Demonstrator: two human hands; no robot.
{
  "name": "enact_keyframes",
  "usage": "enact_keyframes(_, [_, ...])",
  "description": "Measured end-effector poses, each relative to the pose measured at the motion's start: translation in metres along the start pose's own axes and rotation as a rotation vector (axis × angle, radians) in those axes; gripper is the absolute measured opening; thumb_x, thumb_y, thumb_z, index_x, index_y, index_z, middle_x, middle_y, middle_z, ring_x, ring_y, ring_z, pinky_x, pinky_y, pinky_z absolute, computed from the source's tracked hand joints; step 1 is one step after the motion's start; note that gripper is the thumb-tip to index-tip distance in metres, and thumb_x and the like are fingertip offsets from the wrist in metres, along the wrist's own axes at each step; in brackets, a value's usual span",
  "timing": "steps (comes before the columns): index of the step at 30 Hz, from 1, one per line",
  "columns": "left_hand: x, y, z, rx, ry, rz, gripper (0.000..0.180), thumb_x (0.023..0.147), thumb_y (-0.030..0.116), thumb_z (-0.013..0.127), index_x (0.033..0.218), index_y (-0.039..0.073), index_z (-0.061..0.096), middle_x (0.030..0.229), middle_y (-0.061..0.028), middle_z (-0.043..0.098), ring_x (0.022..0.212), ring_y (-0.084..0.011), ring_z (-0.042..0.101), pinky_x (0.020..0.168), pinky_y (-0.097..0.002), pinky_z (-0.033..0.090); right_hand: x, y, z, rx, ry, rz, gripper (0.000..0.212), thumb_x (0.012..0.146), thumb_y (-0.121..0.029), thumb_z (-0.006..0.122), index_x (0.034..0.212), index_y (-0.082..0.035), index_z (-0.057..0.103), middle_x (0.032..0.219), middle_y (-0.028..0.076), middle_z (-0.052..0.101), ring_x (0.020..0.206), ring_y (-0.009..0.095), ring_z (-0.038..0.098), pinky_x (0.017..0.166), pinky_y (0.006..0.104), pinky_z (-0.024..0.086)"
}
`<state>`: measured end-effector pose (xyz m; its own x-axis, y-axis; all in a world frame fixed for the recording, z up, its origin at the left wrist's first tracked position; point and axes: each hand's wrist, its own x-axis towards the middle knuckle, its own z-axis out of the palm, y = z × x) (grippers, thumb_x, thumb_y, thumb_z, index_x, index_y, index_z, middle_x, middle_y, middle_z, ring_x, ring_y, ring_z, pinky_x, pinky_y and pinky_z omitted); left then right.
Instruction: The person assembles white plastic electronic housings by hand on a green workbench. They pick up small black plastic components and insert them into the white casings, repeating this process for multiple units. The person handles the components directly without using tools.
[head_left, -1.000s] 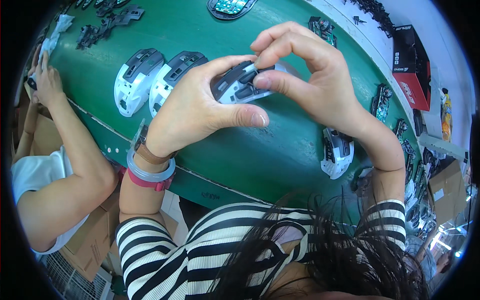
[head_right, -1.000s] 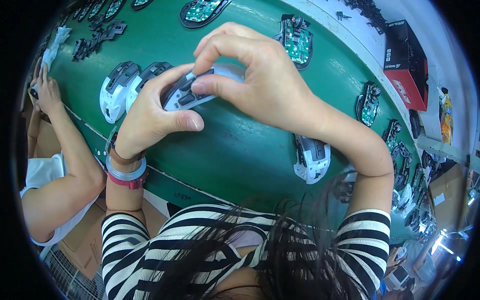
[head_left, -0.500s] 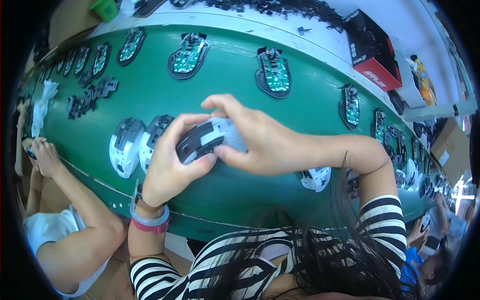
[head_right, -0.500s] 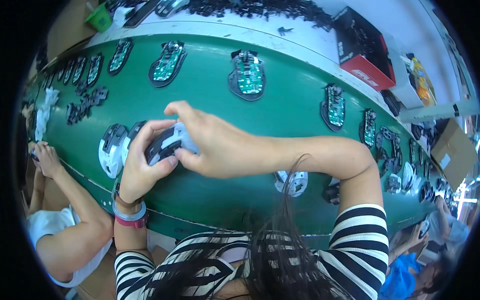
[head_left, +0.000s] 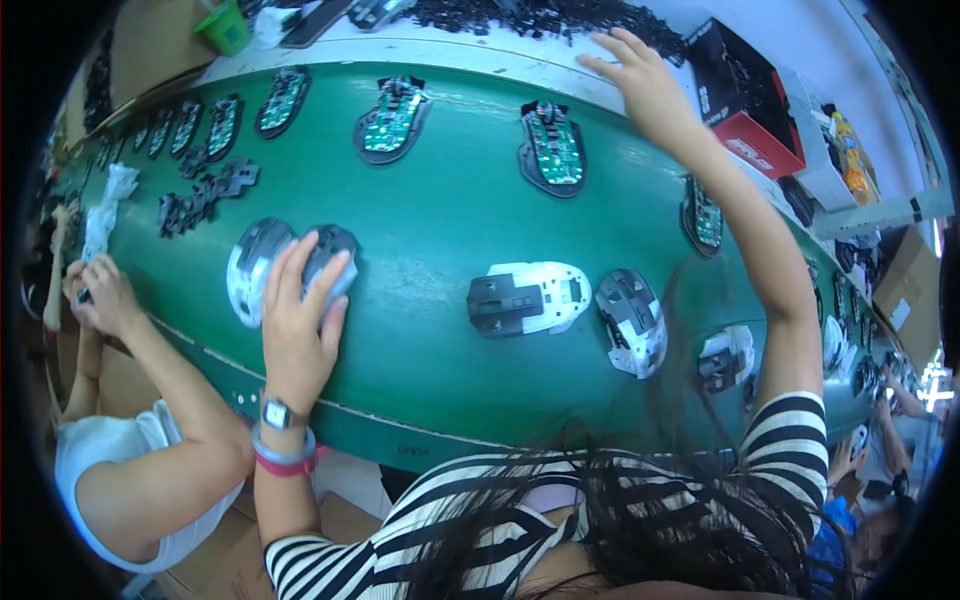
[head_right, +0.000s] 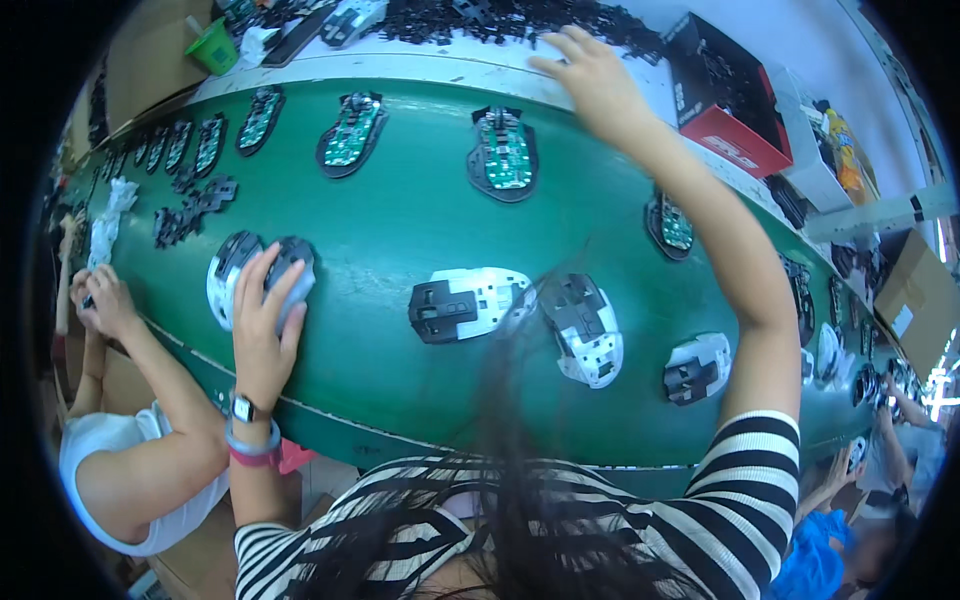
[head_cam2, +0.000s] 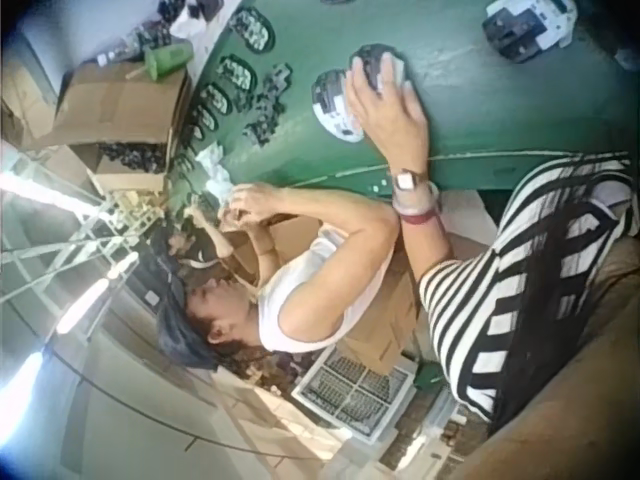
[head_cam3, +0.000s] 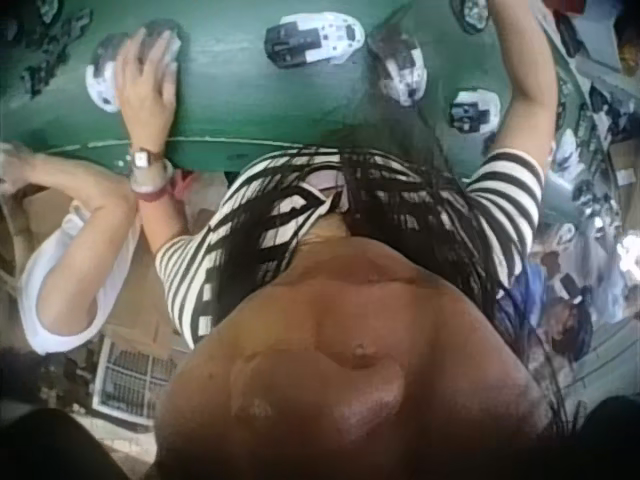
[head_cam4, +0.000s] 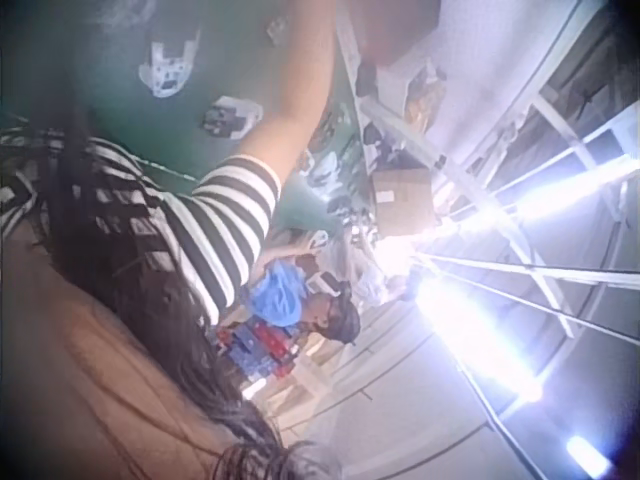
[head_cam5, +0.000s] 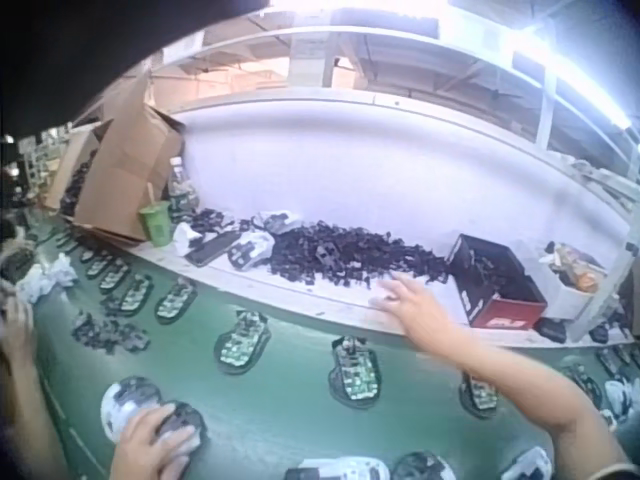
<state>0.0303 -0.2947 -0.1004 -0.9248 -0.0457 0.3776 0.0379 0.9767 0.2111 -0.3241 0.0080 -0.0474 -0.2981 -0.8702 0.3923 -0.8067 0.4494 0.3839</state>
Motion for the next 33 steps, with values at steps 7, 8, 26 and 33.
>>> enact_keyframes(7, [0.036, 0.024, -0.025, -1.267, 0.254, -0.447, 0.051, 0.096, 0.02, 0.057, 0.139, -0.004, 0.043, 0.139, -0.0155, 0.051, 0.126, -0.0261, 0.051, 0.107, -0.0375, 0.038, -0.011, 0.031, 0.044, 0.358, -0.072, 0.289, 0.031, 0.083, 0.002, 0.056, 0.112, -0.006, 0.066, 0.106, 0.019, 0.067, 0.094, 0.033, 0.067, 0.085, 0.0387, 0.052])
enact_keyframes(8, [0.044, 0.031, -0.029, -1.544, 0.212, -0.51, 0.053, 0.099, 0.026, 0.052, 0.141, -0.003, 0.039, 0.139, -0.0149, 0.05, 0.125, -0.0254, 0.052, 0.106, -0.0375, 0.04, -0.004, 0.007, 0.032, 0.513, 0.039, 0.348, 0.028, 0.084, 0.0, 0.059, 0.11, -0.005, 0.067, 0.103, 0.018, 0.068, 0.092, 0.03, 0.068, 0.084, 0.0369, 0.053])
enact_keyframes(26, [0.059, 0.054, 0.003, -1.663, 0.167, -0.22, 0.062, 0.083, -0.002, 0.059, 0.143, 0.003, 0.042, 0.128, -0.0091, 0.054, 0.114, -0.0149, 0.055, 0.095, -0.03, 0.047, 0.041, -0.19, -0.074, 0.989, 0.262, 0.142, 0.028, 0.068, -0.019, 0.084, 0.091, -0.01, 0.071, 0.124, 0.017, 0.054, 0.112, 0.033, 0.054, 0.088, 0.041, 0.047])
enact_keyframes(33, [0.059, 0.053, 0.011, -1.509, 0.207, -0.372, 0.057, 0.078, -0.005, 0.054, 0.135, 0.003, 0.053, 0.12, -0.0063, 0.059, 0.102, -0.0106, 0.059, 0.085, -0.0246, 0.05, 0.039, -0.201, -0.067, 0.838, 0.327, 0.146, 0.031, 0.065, -0.021, 0.087, 0.088, -0.009, 0.07, 0.129, 0.016, 0.052, 0.116, 0.031, 0.052, 0.093, 0.0416, 0.044])
